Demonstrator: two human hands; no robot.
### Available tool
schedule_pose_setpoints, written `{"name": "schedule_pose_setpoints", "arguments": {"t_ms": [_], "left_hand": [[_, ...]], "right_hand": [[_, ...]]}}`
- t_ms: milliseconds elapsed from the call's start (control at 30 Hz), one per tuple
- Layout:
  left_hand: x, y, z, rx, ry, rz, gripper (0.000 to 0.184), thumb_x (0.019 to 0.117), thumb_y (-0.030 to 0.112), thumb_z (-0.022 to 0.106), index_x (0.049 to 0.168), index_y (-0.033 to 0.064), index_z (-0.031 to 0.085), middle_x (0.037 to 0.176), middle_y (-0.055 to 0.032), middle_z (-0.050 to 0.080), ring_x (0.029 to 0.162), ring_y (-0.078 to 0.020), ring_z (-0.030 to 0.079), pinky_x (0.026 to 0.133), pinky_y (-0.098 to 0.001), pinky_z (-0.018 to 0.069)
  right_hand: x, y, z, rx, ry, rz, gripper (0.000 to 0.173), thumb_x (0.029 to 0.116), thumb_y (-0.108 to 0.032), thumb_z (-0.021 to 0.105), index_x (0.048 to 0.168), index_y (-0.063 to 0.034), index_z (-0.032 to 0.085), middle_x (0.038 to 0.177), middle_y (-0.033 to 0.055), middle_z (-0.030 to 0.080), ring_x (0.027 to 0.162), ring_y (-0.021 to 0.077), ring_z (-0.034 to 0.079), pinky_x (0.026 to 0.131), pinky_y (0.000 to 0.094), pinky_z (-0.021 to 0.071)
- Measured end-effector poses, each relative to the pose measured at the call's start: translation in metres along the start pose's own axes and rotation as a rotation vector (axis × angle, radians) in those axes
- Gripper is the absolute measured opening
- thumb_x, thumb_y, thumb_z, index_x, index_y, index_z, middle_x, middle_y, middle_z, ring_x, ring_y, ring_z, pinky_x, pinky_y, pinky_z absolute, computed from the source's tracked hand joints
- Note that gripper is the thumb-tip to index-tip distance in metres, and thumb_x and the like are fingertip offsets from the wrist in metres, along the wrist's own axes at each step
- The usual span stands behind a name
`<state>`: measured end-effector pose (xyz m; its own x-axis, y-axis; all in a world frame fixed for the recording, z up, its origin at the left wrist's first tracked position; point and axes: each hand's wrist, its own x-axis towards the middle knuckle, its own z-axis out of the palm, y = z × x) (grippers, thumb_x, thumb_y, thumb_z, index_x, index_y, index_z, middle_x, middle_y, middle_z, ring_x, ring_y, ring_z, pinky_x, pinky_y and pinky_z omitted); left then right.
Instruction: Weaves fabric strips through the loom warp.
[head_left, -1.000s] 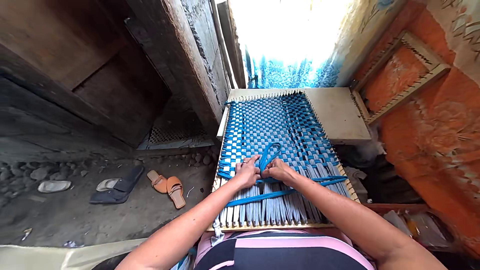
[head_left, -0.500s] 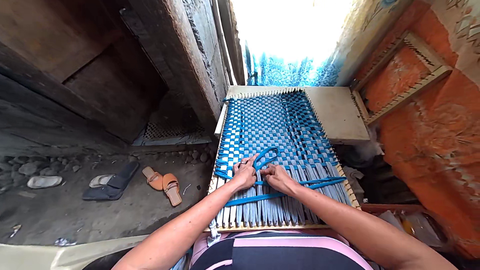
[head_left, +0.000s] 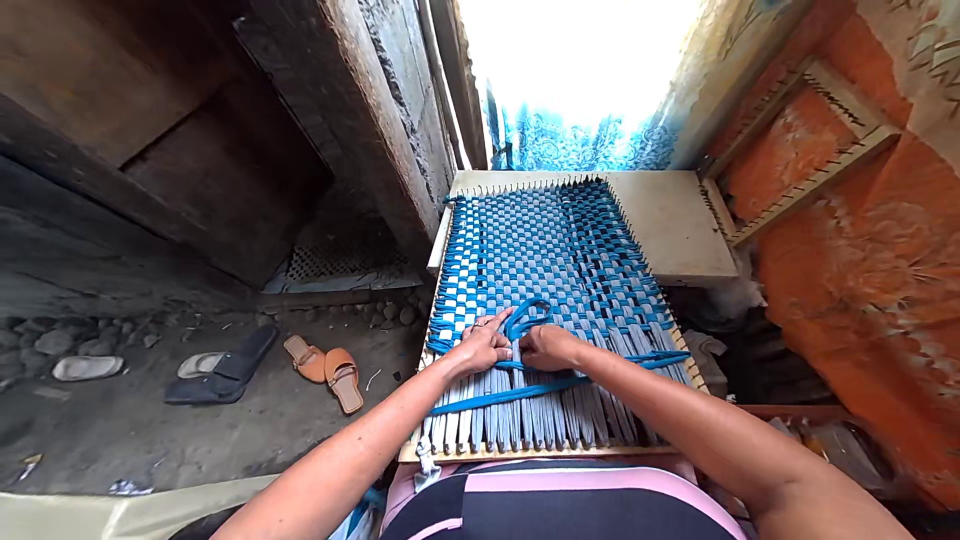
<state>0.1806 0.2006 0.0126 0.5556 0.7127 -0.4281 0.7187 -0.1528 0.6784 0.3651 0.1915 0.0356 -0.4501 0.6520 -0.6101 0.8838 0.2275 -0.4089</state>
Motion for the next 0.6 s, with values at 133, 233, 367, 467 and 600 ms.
{"name": "schedule_pose_setpoints", "arguments": {"t_ms": [133, 233, 367, 467, 600], "left_hand": [[0.0, -0.002, 0.005, 0.092, -0.009, 0.001, 0.024, 0.1025, 0.02, 0.06, 0.105, 0.0029, 0.077, 0.173, -0.0098, 0.013, 0.158, -0.0342, 0.011, 0.121, -0.062, 0.0093], [0.0, 0.006, 0.013, 0.307, -0.055, -0.047, 0.027, 0.1041, 0.02, 0.056, 0.116, 0.0053, 0.075, 0.173, -0.0083, 0.01, 0.158, -0.0343, 0.008, 0.122, -0.0623, 0.0075], [-0.002, 0.017, 0.023, 0.505, -0.064, -0.099, 0.03, 0.1033, 0.02, 0.053, 0.124, 0.0085, 0.072, 0.174, -0.0039, 0.007, 0.158, -0.0328, 0.009, 0.121, -0.0633, 0.0091], [-0.001, 0.011, 0.023, 0.43, -0.048, -0.061, 0.029, 0.1043, 0.021, 0.054, 0.123, 0.0102, 0.073, 0.174, -0.0044, 0.009, 0.158, -0.0329, 0.008, 0.121, -0.0637, 0.008], [-0.012, 0.006, 0.029, 0.357, 0.11, 0.034, 0.026, 0.1032, 0.018, 0.054, 0.113, 0.0067, 0.076, 0.165, -0.0109, 0.032, 0.152, -0.0372, 0.023, 0.119, -0.0644, 0.015]], "right_hand": [[0.001, -0.005, 0.009, 0.024, 0.069, 0.074, 0.028, 0.102, -0.012, 0.05, 0.117, 0.0015, 0.069, 0.121, 0.0261, 0.066, 0.119, 0.0426, 0.062, 0.097, 0.0642, 0.047], [0.002, -0.005, 0.015, 0.021, 0.117, 0.057, 0.028, 0.1023, -0.012, 0.048, 0.113, 0.0021, 0.069, 0.119, 0.0254, 0.067, 0.119, 0.0414, 0.062, 0.098, 0.062, 0.0473], [0.001, 0.001, 0.014, 0.016, 0.095, 0.0, 0.029, 0.1036, -0.015, 0.049, 0.112, 0.0023, 0.07, 0.117, 0.0254, 0.067, 0.116, 0.0407, 0.063, 0.098, 0.0599, 0.0473], [0.003, 0.004, 0.011, -0.006, 0.063, -0.021, 0.028, 0.1032, -0.017, 0.051, 0.106, 0.0036, 0.069, 0.11, 0.0252, 0.068, 0.11, 0.0406, 0.064, 0.093, 0.0612, 0.0479], [0.008, 0.009, -0.002, 0.019, -0.009, -0.115, 0.033, 0.106, -0.019, 0.049, 0.099, 0.007, 0.068, 0.096, 0.0235, 0.066, 0.094, 0.0359, 0.063, 0.085, 0.0568, 0.047]]}}
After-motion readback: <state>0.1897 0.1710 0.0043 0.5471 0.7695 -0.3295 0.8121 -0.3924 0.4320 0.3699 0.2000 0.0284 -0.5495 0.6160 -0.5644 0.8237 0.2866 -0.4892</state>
